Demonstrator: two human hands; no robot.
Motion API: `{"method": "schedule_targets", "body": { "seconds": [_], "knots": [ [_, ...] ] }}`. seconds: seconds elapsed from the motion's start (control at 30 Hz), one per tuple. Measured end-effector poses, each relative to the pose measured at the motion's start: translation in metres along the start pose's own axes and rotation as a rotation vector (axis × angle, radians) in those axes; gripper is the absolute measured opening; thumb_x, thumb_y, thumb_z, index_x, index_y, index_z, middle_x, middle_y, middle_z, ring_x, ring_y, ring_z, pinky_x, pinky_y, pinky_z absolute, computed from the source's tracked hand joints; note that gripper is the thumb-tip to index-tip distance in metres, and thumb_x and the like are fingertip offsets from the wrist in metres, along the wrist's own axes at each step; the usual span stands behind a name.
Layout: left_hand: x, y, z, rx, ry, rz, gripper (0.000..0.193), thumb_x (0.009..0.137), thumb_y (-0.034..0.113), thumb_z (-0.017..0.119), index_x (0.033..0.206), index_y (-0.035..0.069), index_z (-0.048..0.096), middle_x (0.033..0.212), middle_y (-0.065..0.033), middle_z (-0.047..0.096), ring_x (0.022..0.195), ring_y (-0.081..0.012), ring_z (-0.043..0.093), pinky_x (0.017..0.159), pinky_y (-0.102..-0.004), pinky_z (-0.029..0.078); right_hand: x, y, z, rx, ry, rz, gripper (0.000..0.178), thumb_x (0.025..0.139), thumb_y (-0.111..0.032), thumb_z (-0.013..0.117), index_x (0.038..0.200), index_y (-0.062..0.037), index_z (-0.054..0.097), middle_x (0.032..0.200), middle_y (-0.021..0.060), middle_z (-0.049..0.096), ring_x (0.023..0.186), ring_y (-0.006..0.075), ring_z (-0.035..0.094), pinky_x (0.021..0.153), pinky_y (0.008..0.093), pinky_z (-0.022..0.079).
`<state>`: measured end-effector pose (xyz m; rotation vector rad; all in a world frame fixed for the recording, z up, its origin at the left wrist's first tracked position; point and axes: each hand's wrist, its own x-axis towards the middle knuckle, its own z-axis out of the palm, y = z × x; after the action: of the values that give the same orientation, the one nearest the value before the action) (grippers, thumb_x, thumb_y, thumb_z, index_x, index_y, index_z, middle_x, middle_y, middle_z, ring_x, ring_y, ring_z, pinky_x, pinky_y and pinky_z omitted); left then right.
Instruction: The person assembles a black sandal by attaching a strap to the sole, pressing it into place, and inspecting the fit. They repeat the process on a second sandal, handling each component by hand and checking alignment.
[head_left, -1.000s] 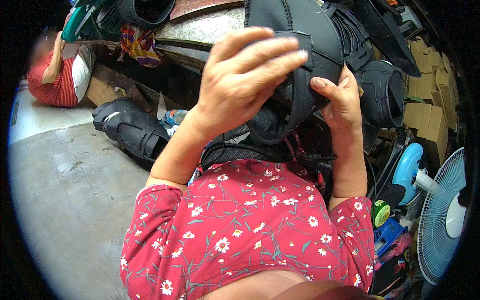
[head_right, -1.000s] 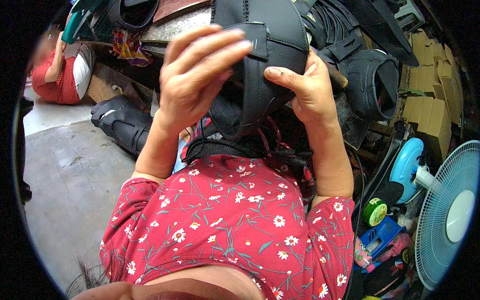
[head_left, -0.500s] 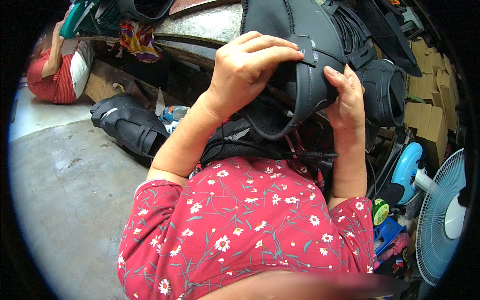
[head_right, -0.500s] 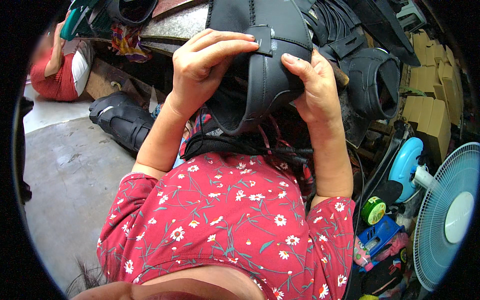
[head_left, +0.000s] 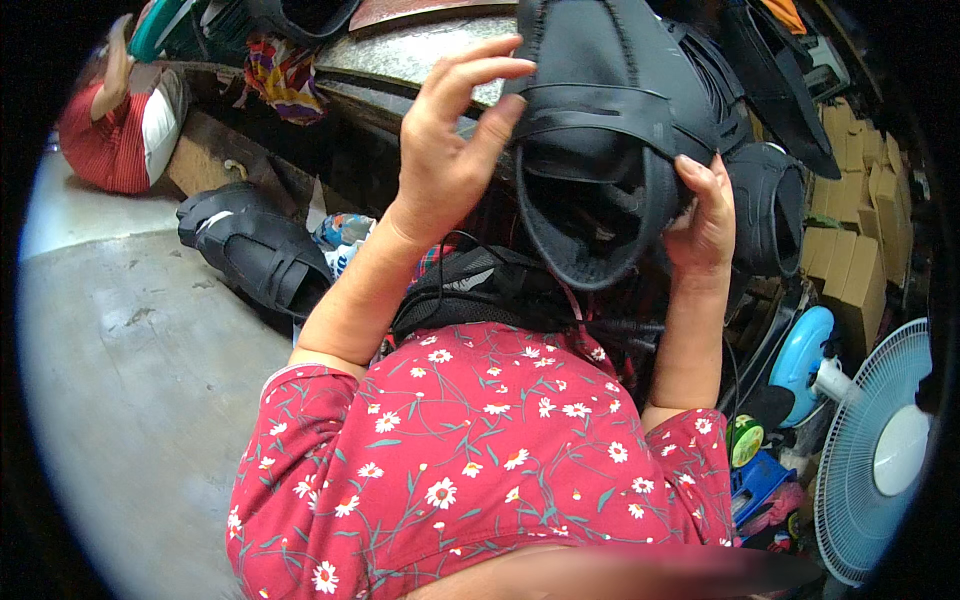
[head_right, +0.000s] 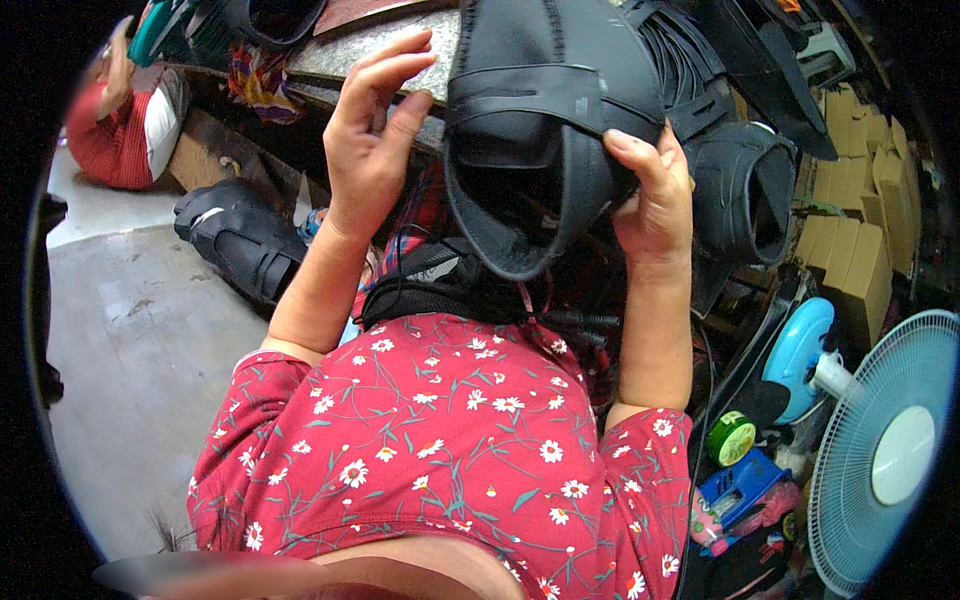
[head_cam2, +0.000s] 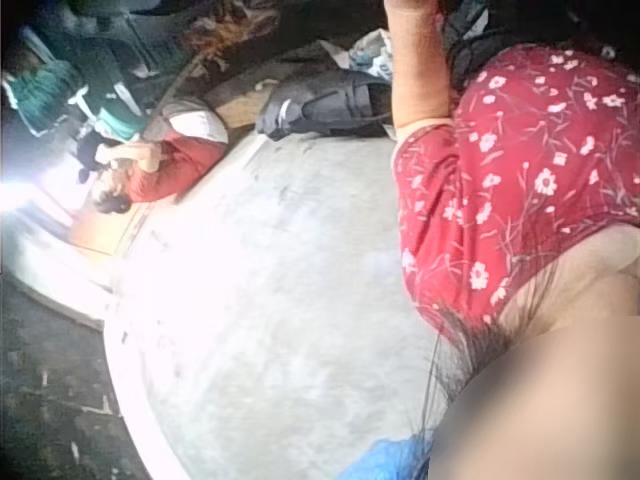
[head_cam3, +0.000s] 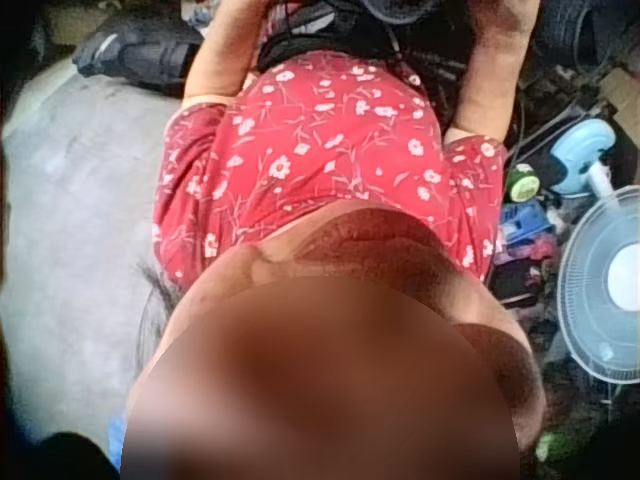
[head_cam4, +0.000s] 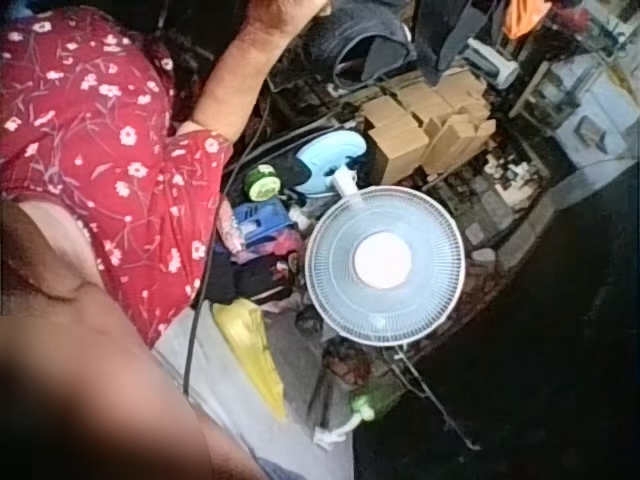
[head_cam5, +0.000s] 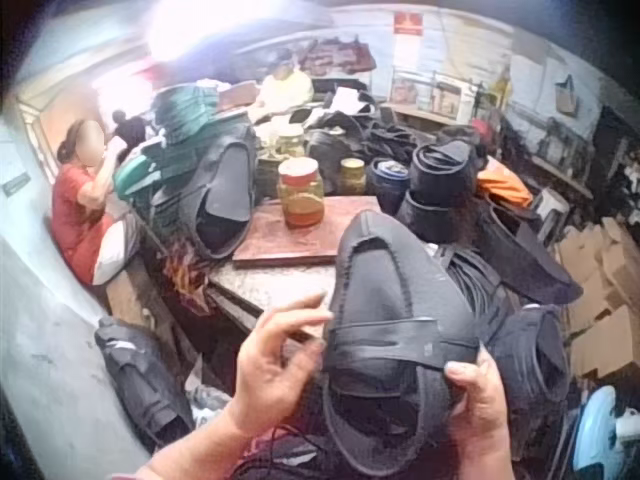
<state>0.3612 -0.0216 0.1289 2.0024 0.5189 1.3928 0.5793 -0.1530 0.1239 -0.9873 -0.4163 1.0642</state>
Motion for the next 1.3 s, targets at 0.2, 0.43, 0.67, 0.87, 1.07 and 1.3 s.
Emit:
{"method": "schedule_targets", "body": {
  "seconds": [0.2,0.43,0.67,0.87,1.07,1.3],
  "knots": [
    [-0.028,-0.007,-0.006,-0.329,-0.116,-0.639,0.033,0.096,0.011,0.058,0.127,-0.001,0.055,0.122,-0.0103,0.061,0.114,-0.0165,0.056,0.1,-0.0298,0.043,0.009,0.013,-0.024,0.295,-0.2,0.058,0.05,0.086,-0.011,0.059,0.133,-0.0024,0.042,0.11,0.0155,0.066,0.097,0.0302,0.068,0.08,0.0534,0.06],
    [-0.02,-0.006,-0.007,-1.234,-0.122,-0.858,0.046,0.096,0.029,0.059,0.13,-0.001,0.05,0.121,-0.0127,0.061,0.107,-0.0196,0.061,0.09,-0.031,0.05,0.02,0.022,-0.048,0.54,-0.32,0.156,0.03,0.094,-0.024,0.052,0.114,-0.0066,0.065,0.119,0.0138,0.066,0.106,0.0319,0.065,0.089,0.0541,0.055],
    [0.011,0.014,0.0,-1.304,0.025,-0.822,0.033,0.092,0.023,0.065,0.115,0.0,0.058,0.103,-0.0099,0.068,0.087,-0.0169,0.068,0.077,-0.0305,0.057,0.024,0.024,-0.024,0.047,-0.28,-0.116,0.043,0.095,-0.019,0.053,0.135,-0.005,0.047,0.138,0.014,0.051,0.123,0.0291,0.052,0.104,0.0416,0.042],
    [0.022,0.024,-0.001,-1.05,0.065,-0.711,0.027,0.095,0.017,0.06,0.114,-0.002,0.058,0.099,-0.0073,0.067,0.084,-0.0125,0.065,0.077,-0.0277,0.055,0.006,-0.022,0.035,-1.03,-0.113,-0.828,0.036,0.097,-0.015,0.053,0.13,-0.002,0.056,0.132,0.0122,0.058,0.127,0.0235,0.05,0.109,0.0389,0.035],
    [0.025,0.027,0.011,-0.8,-0.027,-0.536,0.026,0.097,0.02,0.056,0.109,-0.002,0.063,0.093,-0.0042,0.068,0.084,-0.0096,0.062,0.075,-0.0251,0.051,0.004,-0.049,0.079,-1.301,-0.325,-0.772,0.024,0.088,-0.022,0.068,0.099,-0.0005,0.067,0.096,0.0123,0.066,0.09,0.0237,0.062,0.081,0.0308,0.047],
    [0.029,0.023,0.007,-0.362,-0.078,-0.365,0.029,0.092,0.021,0.061,0.108,-0.002,0.063,0.088,-0.0169,0.07,0.082,-0.0194,0.066,0.075,-0.0333,0.051,0.01,-0.054,0.088,-1.122,-0.476,-0.44,0.022,0.084,-0.018,0.075,0.081,-0.0001,0.062,0.067,-0.003,0.055,0.067,0.0041,0.049,0.059,0.021,0.04]
  ]
}}
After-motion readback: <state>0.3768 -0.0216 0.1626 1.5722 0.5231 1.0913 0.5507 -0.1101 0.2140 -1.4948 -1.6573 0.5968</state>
